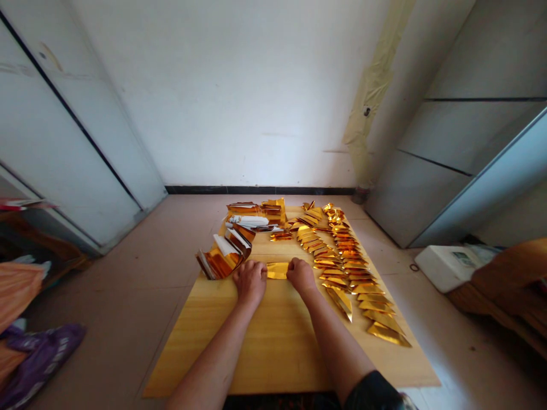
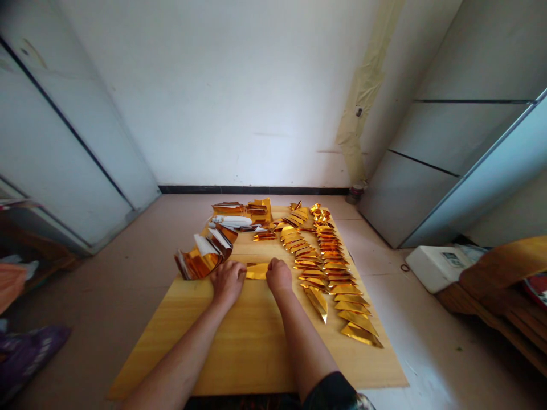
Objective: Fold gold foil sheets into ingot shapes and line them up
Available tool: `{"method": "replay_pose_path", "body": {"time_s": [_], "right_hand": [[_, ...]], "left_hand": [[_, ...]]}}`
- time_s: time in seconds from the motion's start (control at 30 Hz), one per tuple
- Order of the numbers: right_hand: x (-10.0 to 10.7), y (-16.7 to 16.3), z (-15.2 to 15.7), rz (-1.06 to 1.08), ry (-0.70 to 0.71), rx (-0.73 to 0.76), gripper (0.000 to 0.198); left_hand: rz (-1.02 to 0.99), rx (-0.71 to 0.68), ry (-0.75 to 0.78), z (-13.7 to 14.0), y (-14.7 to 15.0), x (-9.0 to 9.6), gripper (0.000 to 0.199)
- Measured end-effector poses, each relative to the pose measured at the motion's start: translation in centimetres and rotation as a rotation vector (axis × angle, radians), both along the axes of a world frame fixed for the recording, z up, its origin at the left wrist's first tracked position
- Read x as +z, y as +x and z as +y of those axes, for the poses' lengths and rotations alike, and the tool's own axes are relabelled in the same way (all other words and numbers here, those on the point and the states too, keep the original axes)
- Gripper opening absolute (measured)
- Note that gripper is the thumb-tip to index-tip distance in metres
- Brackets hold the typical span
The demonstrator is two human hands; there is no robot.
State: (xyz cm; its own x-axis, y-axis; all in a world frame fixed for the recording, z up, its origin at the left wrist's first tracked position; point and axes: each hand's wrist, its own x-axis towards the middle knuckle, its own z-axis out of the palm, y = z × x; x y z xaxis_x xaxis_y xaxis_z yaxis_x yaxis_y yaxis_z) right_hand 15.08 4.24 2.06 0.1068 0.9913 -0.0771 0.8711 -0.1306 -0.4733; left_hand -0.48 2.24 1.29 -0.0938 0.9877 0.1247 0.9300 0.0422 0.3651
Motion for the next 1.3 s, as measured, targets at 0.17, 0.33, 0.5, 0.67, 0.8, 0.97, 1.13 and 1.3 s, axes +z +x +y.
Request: {"method": "replay_pose_path", "body": {"time_s": [0.17, 0.33, 0.5, 0.67, 0.8, 0.97, 1.13, 1.3], "right_hand": [[0.0, 0.7, -0.4, 0.002, 0.053, 0.029, 0.02], [0.2, 0.5, -0.6, 0.01, 0.03, 0.043, 0.019], [0.2, 0.6, -0.5, 0.018, 0.028, 0.056, 0.018], [0.4, 0.7, -0.4, 0.024, 0.024, 0.055, 0.021], [0.4, 0.6, -0.6, 0.014, 0.038, 0.057, 0.029], [0.0, 0.4, -0.9, 0.06, 0.146, 0.034, 0.048], [-1.0, 0.5, -1.0, 0.115, 0.214, 0.052, 0.037], [-2.2, 0.7, -1.6, 0.232, 0.346, 0.047, 0.018]], "left_hand": [[0.019, -0.037, 0.094, -0.3, -0.4, -0.5, 0.017], [-0.014, -0.113, 0.201, -0.7, -0.2, -0.5, 0.019], [0.048, 0.009, 0.132, -0.6, 0.3, -0.3, 0.029], [0.06, 0.017, 0.028, -0.4, 0.3, -0.2, 0.026], [0.042, -0.013, 0.024, -0.4, 0.0, -0.2, 0.023], [0.006, -0.022, 0.059, -0.2, 0.2, -0.3, 0.031], [-0.043, -0.019, 0.109, -0.3, 0.6, -0.2, 0.019], [-0.13, -0.065, 0.214, -0.9, 0.2, -0.2, 0.011]]}}
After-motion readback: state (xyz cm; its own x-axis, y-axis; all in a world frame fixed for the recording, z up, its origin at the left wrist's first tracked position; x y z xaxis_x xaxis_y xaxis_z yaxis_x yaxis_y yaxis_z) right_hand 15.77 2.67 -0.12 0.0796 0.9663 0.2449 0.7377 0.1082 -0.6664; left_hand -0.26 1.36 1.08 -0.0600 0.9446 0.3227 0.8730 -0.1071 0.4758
